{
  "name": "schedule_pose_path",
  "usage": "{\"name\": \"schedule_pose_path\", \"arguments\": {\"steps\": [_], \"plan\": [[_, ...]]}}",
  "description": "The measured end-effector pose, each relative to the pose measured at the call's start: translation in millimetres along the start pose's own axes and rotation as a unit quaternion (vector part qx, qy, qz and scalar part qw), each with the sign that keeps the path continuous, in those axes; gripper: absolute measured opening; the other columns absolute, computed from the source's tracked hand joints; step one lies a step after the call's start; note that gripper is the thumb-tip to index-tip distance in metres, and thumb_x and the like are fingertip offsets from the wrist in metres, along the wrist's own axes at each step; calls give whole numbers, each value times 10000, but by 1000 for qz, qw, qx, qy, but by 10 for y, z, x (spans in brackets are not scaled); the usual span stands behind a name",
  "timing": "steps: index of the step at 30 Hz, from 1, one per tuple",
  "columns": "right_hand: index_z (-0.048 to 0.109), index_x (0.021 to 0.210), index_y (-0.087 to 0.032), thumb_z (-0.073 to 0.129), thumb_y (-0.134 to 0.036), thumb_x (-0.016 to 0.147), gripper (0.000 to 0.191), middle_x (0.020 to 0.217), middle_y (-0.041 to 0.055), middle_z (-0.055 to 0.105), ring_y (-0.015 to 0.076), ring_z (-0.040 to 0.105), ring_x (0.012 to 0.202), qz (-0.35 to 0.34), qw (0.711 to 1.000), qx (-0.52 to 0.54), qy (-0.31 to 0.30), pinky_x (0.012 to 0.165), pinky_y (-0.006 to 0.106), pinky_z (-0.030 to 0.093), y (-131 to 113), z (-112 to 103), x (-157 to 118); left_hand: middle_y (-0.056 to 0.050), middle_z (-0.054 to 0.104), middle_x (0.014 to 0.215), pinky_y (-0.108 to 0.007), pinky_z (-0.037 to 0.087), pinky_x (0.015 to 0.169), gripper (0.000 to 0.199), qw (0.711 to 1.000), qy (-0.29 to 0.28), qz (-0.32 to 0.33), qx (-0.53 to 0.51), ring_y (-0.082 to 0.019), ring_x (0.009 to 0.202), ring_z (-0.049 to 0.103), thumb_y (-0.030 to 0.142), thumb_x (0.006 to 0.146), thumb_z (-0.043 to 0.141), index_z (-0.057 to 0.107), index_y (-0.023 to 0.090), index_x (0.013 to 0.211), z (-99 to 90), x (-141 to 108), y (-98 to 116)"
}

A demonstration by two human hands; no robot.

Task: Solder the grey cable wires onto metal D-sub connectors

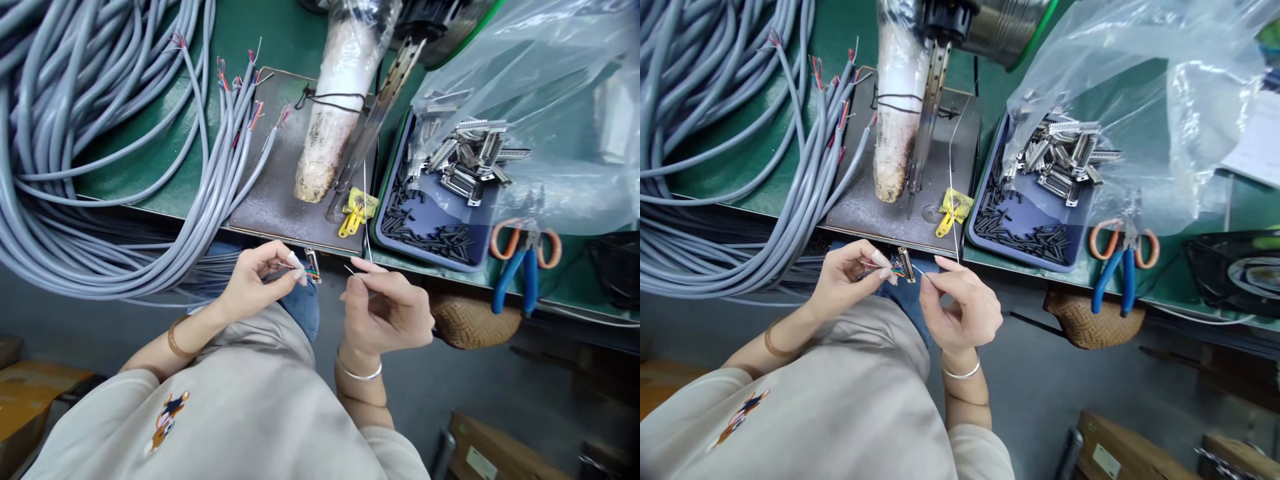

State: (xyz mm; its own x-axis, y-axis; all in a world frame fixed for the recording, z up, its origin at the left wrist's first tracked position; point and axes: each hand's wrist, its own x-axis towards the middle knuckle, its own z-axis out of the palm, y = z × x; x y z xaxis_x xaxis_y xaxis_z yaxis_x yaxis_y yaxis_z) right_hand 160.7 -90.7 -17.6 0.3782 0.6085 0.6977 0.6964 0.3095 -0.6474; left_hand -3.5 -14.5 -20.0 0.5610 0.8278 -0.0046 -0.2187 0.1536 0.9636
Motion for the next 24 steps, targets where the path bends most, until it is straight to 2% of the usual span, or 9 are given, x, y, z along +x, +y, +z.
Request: {"name": "schedule_pose_path", "arguments": {"steps": [8,11,17,24], "plan": [[687,935,-226,749,-124,865,138,643,-78,663,125,673,550,0,1000,6,-1,709,354,704,5,16,-3,-50,786,757,-171,584,650,159,994,-39,-31,-98,-114,677,757,224,898,788,654,141,876,-66,38,-26],[683,924,-227,736,-130,876,120,640,-76,663,126,672,546,3,1000,6,-6,719,362,706,4,19,-5,-58,788,778,-178,590,651,160,995,-32,-33,-92,-128,706,771,236,898,791,665,140,884,-70,25,-37],[688,922,-221,732,-110,872,129,621,-84,628,112,633,513,3,1000,14,-19,750,376,713,-2,10,-2,-76,805,905,-173,602,679,86,998,-33,6,-60,-151,844,796,204,907,775,710,149,922,-82,-19,-75],[685,964,-216,732,-99,874,156,631,-88,608,99,617,525,0,1000,14,-27,770,375,714,8,12,-8,-82,817,945,-179,608,692,48,998,-40,27,-51,-161,886,804,181,917,758,724,157,941,-90,-25,-92]]}}
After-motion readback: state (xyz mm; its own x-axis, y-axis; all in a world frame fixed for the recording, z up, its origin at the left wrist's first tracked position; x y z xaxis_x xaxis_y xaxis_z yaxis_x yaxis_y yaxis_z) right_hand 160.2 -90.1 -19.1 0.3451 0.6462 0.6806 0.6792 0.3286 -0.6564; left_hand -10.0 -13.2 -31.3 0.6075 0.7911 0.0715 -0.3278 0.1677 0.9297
